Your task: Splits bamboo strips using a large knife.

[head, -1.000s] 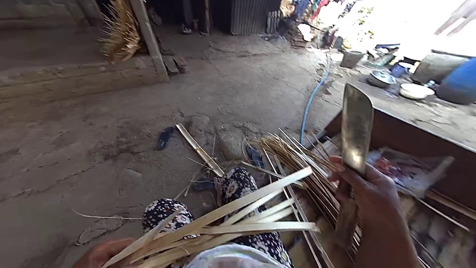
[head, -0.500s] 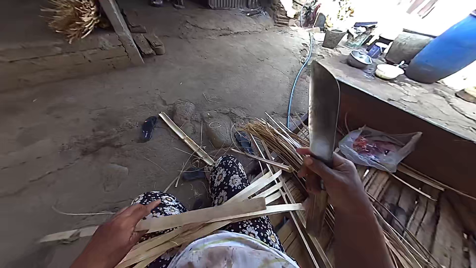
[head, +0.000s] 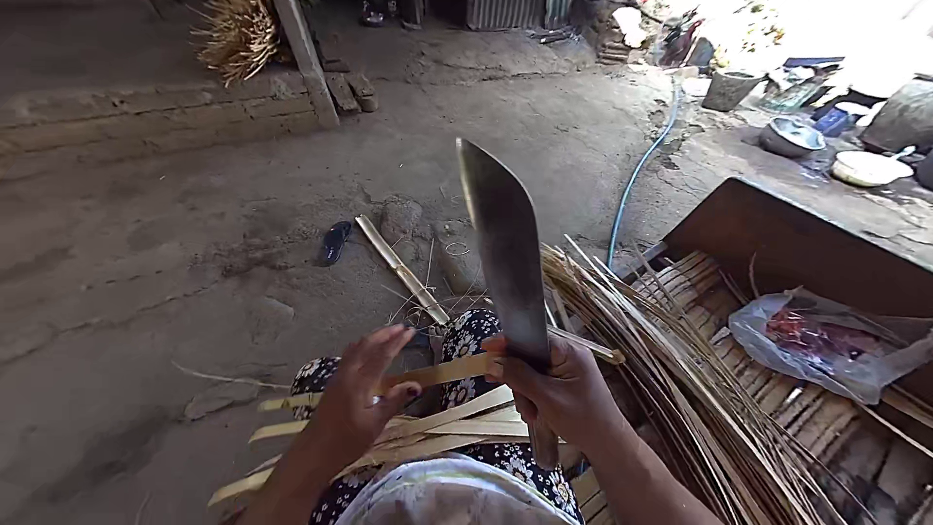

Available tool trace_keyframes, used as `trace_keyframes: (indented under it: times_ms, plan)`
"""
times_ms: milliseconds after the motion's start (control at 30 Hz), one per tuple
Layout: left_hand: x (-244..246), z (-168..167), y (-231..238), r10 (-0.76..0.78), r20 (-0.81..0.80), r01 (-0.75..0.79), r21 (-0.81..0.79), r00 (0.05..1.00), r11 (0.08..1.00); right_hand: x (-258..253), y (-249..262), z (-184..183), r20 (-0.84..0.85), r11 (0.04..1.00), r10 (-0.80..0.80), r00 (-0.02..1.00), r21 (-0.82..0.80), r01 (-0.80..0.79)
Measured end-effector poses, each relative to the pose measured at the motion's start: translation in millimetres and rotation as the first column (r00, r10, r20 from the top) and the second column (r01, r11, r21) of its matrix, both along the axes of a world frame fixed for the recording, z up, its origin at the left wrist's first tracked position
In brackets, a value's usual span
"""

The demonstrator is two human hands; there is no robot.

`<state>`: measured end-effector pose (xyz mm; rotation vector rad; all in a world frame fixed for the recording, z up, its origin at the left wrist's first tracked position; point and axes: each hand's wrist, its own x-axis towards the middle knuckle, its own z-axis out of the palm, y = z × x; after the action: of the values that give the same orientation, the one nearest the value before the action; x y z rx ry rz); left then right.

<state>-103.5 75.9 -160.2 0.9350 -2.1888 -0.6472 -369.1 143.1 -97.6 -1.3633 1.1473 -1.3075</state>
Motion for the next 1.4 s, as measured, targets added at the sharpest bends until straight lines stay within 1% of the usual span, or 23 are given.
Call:
trace_keyframes:
  times_ms: [33,67,100,133,200,333,400,533,800,1200,1400]
  plan:
    - [-13.7,11.2,9.0,-0.039,-0.148,0.045,0.042,0.988,0.998,10.9,-1.5,-1.7,-0.029,0.998,0.033,0.999,-0.052,-0.034]
    - [-26.8,19.1,16.3,-0.063,-0.305,0.092,0.082,0.95,0.992,20.3,-3.1,-2.8,-0.053,0.992,0.056,0.997,-0.109,-0.061]
    - [-38.5,23.4,22.2,-0.052,-0.447,0.115,0.116,0.893,0.987,28.0,-4.1,-2.9,-0.062,0.985,0.069,0.996,-0.155,-0.078]
    - [-46.7,25.0,26.4,-0.025,-0.557,0.125,0.142,0.83,0.982,33.9,-3.8,-2.0,-0.073,0.979,0.067,0.995,-0.188,-0.08]
    - [-50.2,23.9,29.3,0.029,-0.663,0.104,0.161,0.748,0.981,39.1,-1.1,0.0,-0.133,0.972,0.049,0.99,-0.22,-0.078]
    - [-39.8,24.1,28.4,0.11,-0.684,-0.02,0.138,0.721,0.99,41.0,6.9,0.4,-0.233,0.965,0.08,0.969,-0.226,-0.134]
    - [-39.6,25.3,31.1,0.128,-0.696,-0.023,0.158,0.706,0.987,44.4,9.4,-0.8,-0.285,0.957,0.072,0.956,-0.25,-0.146]
    - [-43.6,25.1,35.4,0.131,-0.717,0.005,0.185,0.685,0.983,50.6,12.1,0.2,-0.374,0.942,-0.001,0.927,-0.312,-0.125]
    - [-45.2,27.1,38.3,0.143,-0.721,0.016,0.208,0.678,0.978,49.3,16.7,3.7,-0.409,0.945,-0.022,0.912,-0.306,-0.114]
    - [-46.5,27.7,38.7,0.14,-0.705,0.026,0.219,0.695,0.975,45.1,18.2,8.3,-0.454,0.948,-0.028,0.891,-0.294,-0.12]
    - [-45.7,27.7,39.0,0.112,-0.729,0.081,0.224,0.675,0.971,43.6,17.8,7.9,-0.5,0.945,0.0,0.866,-0.283,-0.164]
